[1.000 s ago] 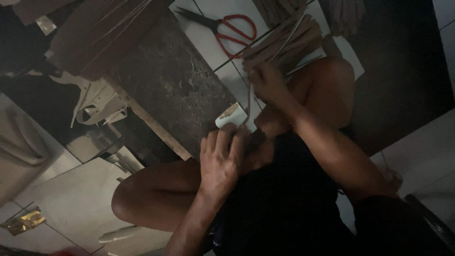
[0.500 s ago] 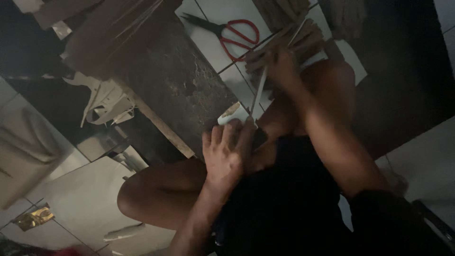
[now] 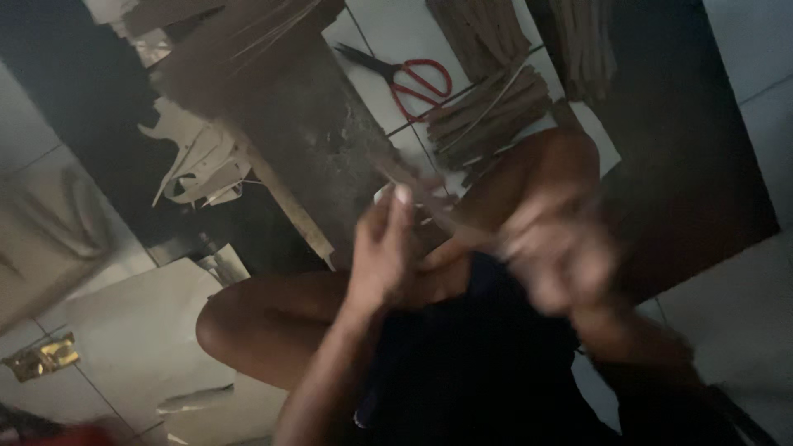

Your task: The person sits on the floor and repeatedly peels thin strips from a block of material using their hands. They stack the peeled strips into a pile beside them. A pair of scissors is visible nearby but not used.

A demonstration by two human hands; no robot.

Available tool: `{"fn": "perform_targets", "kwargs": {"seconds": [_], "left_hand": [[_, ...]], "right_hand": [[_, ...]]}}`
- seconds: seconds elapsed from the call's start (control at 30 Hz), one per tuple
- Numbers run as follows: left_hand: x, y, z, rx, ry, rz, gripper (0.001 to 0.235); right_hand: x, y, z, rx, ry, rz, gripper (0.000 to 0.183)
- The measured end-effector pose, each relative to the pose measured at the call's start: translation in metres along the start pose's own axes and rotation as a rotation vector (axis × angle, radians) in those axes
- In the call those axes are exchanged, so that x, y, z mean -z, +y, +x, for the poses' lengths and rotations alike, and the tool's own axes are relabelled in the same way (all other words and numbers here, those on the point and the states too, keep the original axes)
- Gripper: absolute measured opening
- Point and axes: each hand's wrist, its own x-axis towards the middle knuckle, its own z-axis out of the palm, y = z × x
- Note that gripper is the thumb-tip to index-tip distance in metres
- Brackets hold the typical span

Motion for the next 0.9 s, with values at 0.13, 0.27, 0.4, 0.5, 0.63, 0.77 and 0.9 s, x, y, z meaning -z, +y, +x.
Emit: {"fn": "perform_targets", "kwargs": {"seconds": [0.13,0.27,0.4,0.5,0.63,0.77,0.9], "left_hand": [[0.018,0.024,-0.002,0.09,0.142,0.507,0.043],[0.045,0.014,-0.018,-0.737,0.025,1.592,0.053],[0.053,-0.014,-0.017,-0.748,0.031,1.634,0.045],[0.05,-0.028,-0.014,-0.771,0.141,1.597,0.044],[0.046,-0.032,-0.011,-0.871,0.161,1.513,0.039],[0.042,-0.033,-0.008,-0.74,0.088,1.268,0.031],[0.044,-0.033,-0.002,-0.698,0.073,1.144,0.024]], "right_hand": [[-0.038,-0.022,-0.005,0.117,-0.396,-0.395,0.028],[-0.041,-0.003,0.018,0.028,-0.255,-0.579,0.025],[-0.038,0.03,0.037,-0.057,-0.193,-0.636,0.025],[-0.038,0.04,0.04,-0.078,-0.26,-0.63,0.028],[-0.039,0.044,0.046,-0.051,-0.294,-0.699,0.025],[-0.036,0.044,0.048,0.019,-0.293,-0.698,0.025],[-0.029,0.045,0.051,0.054,-0.333,-0.672,0.027]]}}
